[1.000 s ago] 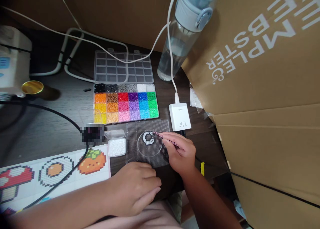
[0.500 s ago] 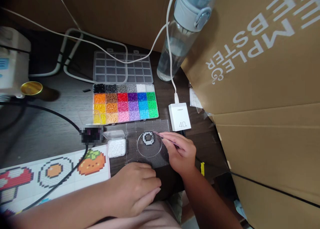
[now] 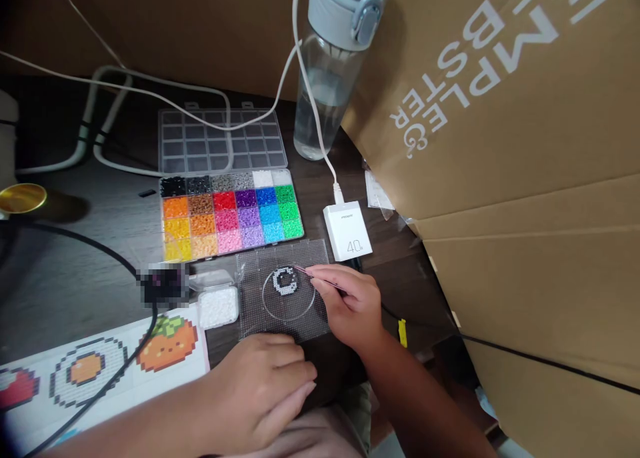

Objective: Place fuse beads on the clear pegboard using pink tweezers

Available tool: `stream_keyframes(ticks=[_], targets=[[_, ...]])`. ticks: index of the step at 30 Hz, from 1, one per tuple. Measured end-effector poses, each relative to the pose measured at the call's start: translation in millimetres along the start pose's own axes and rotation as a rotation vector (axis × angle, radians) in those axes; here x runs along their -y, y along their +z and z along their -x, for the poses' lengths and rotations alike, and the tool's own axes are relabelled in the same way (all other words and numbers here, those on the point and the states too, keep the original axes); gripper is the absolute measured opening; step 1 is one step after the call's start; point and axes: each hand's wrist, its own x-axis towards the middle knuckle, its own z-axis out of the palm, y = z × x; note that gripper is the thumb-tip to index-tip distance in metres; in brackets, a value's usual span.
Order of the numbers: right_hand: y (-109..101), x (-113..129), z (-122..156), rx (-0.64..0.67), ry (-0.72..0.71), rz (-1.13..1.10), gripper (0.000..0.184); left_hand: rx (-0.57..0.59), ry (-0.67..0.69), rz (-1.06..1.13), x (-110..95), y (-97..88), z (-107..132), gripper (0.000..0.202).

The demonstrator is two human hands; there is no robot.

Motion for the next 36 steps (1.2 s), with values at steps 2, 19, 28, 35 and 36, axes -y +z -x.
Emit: stream_keyframes(ticks=[2, 19, 28, 35, 36], targets=[[0.0, 0.7, -0.2, -0.004, -0.003, 0.004, 0.024, 0.0, 0.003, 0.002, 0.3, -0.1, -0.3, 0.023], [-0.6, 0.5, 0.2, -0.006, -0.002, -0.014, 0.025, 0.004, 0.003, 0.006, 0.5, 0.1, -0.5, 0.023], [0.0, 0.2, 0.1, -0.003, -0.006, -0.018, 0.026, 0.004, -0.005, 0.006, -0.2, 0.0, -0.1, 0.024], [-0.6, -0.1, 2.4, -0.03, -0.014, -0.019, 0.027, -0.01, 0.007, 0.002, 0.1, 1.2, 0.4, 0.025], [-0.8, -0.1, 2.8, -0.031, -0.011, -0.021, 0.028, -0.008, 0.005, 0.0, 0.1, 1.3, 0.6, 0.026]])
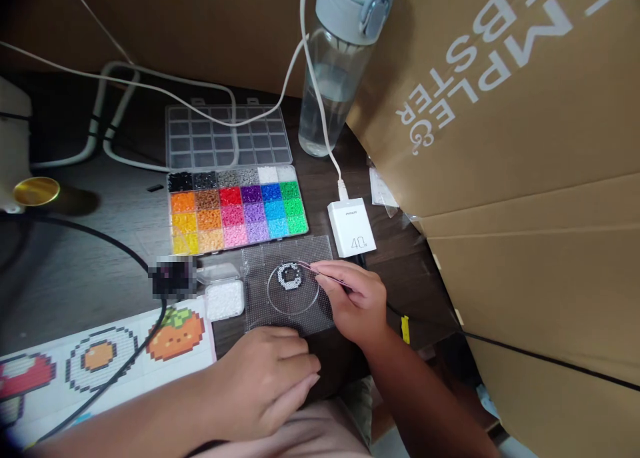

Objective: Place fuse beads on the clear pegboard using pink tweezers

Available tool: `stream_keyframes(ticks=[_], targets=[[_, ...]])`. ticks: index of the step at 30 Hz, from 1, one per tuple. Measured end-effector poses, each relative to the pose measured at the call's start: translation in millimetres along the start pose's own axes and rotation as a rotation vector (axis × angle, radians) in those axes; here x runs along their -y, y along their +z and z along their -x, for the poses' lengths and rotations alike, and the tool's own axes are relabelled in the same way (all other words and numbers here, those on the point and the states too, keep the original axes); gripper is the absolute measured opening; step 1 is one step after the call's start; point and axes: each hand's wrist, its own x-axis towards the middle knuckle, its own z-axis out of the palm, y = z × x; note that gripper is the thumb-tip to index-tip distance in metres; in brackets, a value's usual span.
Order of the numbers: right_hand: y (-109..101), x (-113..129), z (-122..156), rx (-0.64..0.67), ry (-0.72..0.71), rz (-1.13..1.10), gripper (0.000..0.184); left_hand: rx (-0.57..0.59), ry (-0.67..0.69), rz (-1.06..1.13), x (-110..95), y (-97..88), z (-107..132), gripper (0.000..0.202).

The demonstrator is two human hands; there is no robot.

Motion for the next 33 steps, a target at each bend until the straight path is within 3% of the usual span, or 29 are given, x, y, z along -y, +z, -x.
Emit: stream_keyframes(ticks=[17, 23, 28, 33], targets=[[-3.5, -0.8, 5.5, -0.079, 0.059, -0.077, 0.021, 0.006, 0.001, -0.015, 0.9, 1.8, 1.8, 0.025], [-16.6, 29.1, -4.5, -0.11, -0.036, -0.098, 0.022, -0.006, 0.008, -0.058, 0.8, 2.0, 1.8, 0.026], [-20.9, 58.3, -21.0, 0.088, -0.282, -0.092, 0.038, -0.01, 0.03, -0.086, -0.3, 2.2, 1.3, 0.025], [0.3, 50.0, -19.6, 0.328, -0.491, -0.095, 0.03, -0.043, 0.036, -0.084, 1.1, 5.8, 2.6, 0.024]])
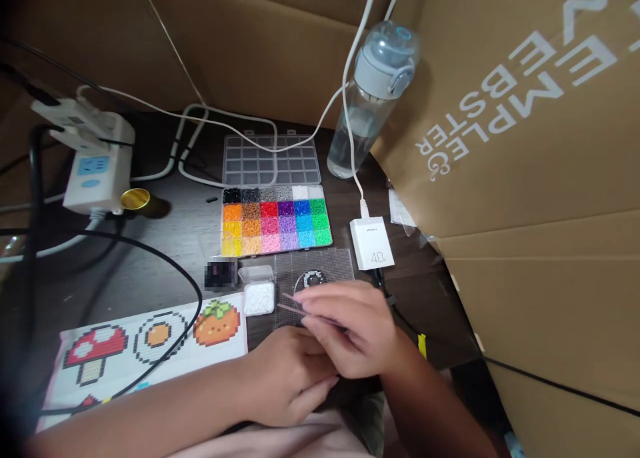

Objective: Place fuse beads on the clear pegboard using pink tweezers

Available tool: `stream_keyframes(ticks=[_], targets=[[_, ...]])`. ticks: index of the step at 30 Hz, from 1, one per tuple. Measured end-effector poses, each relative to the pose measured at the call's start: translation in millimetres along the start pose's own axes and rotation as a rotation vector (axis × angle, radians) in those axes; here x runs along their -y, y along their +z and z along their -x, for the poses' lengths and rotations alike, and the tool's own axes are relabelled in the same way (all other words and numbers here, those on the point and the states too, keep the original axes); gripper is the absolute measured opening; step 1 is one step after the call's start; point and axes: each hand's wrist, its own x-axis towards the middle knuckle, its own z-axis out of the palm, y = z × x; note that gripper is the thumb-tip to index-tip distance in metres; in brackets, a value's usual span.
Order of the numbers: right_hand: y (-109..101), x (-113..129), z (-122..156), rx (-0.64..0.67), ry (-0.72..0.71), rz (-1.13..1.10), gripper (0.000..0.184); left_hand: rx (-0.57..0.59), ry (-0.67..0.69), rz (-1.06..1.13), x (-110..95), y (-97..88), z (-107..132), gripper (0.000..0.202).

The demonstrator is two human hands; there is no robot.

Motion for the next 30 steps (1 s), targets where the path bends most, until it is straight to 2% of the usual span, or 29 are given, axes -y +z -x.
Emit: stream_keyframes(ticks=[3, 7, 10, 15, 23, 30], targets=[[12.2, -6.9, 4.8, 0.083, -0.059, -0.042, 0.018, -0.019, 0.02, 0.001, 1.1, 1.4, 0.3, 0.019], [17.8, -9.9, 6.2, 0.113, -0.059, -0.086, 0.014, -0.028, 0.014, -0.018, 1.6, 1.2, -0.3, 0.015], [18.7, -10.2, 6.6, 0.14, -0.05, -0.044, 0.018, -0.026, 0.016, -0.026, 1.3, 2.1, -0.5, 0.015], [22.4, -11.7, 9.2, 0.111, 0.023, 0.04, 0.03, -0.067, 0.024, -0.062, 0.1, 4.8, 1.1, 0.021], [29.9, -12.5, 8.0, 0.086, -0.004, 0.025, 0.024, 0.04, 0.02, -0.079, -0.3, 1.5, 0.1, 0.02], [31.7, -10.8, 5.2, 0.104, 0.037, 0.017, 0.021, 0.068, 0.012, -0.054, -0.6, 3.0, 0.1, 0.022]])
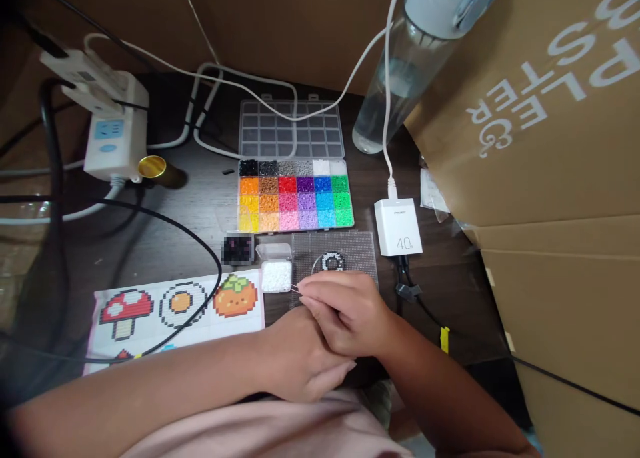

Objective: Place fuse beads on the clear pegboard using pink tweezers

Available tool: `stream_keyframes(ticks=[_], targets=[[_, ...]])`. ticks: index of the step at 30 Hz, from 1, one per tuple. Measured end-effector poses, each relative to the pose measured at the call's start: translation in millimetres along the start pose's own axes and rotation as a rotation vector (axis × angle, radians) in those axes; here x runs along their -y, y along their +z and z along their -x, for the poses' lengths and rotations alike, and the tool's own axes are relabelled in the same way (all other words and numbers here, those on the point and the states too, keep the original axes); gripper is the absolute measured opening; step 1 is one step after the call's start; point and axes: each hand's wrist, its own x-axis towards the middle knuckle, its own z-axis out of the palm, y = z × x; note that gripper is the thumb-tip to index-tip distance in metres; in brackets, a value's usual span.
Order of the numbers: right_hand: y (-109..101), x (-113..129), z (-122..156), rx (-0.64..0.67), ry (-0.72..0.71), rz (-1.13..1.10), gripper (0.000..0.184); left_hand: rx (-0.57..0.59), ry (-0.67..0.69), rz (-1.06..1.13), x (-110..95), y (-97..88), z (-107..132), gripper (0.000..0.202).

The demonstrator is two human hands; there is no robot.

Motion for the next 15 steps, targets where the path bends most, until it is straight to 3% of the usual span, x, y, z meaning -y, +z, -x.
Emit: stream_keyframes(ticks=[9, 15], targets=[[-2.3, 1.1, -0.6, 0.028, -0.009, 0.019, 0.023, 0.017, 0.003, 0.005, -0.4, 0.2, -2.4, 0.022], [-1.9, 0.9, -0.4, 0.036, -0.002, 0.031, 0.025, -0.059, -0.005, -0.009, -0.9, 2.1, -0.3, 0.026]])
